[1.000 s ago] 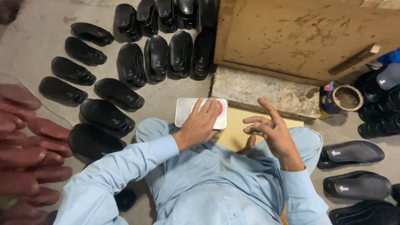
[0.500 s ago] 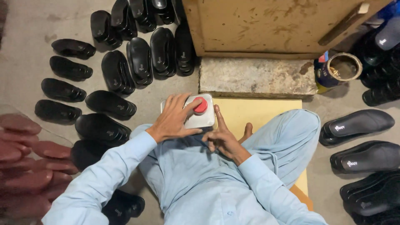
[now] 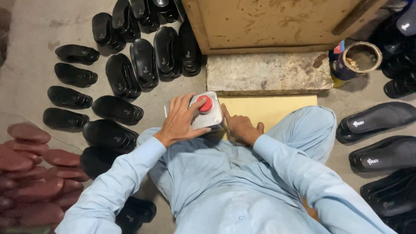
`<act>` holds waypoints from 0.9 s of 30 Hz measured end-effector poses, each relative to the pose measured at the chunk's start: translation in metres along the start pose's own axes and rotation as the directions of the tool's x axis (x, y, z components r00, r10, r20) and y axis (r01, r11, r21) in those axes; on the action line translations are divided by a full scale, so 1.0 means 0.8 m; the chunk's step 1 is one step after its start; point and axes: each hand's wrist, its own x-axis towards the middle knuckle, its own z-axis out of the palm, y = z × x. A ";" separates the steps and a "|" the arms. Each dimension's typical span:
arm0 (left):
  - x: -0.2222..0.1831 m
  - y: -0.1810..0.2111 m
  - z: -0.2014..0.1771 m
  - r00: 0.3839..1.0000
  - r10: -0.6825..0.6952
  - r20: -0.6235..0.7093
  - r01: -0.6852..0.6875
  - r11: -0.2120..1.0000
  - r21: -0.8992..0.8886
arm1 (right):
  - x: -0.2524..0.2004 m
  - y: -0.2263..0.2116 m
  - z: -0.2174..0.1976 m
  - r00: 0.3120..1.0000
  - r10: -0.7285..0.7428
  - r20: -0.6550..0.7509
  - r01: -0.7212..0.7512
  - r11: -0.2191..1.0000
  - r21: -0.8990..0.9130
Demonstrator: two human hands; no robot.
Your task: The person opens a container of glue, pours it into a bowl, and then cleans their hands by rubbing them together to remove residue.
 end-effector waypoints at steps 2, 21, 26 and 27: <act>-0.005 0.003 0.002 1.000 0.003 0.001 -0.003 1.000 0.010 | 0.007 0.010 0.029 0.998 -0.056 -0.034 0.051 0.991 -0.126; -0.005 0.004 -0.001 0.999 -0.019 -0.035 0.018 1.000 -0.025 | 0.043 0.036 0.089 0.987 -0.157 0.025 -0.065 -0.261 0.963; -0.005 -0.001 0.001 1.000 -0.019 -0.022 0.019 1.000 -0.016 | 0.076 0.048 0.156 0.997 -0.012 0.071 -0.071 0.005 0.997; -0.006 0.000 0.001 1.000 -0.024 -0.017 0.024 0.999 -0.021 | 0.077 0.047 0.170 0.996 0.023 0.088 -0.090 0.086 0.992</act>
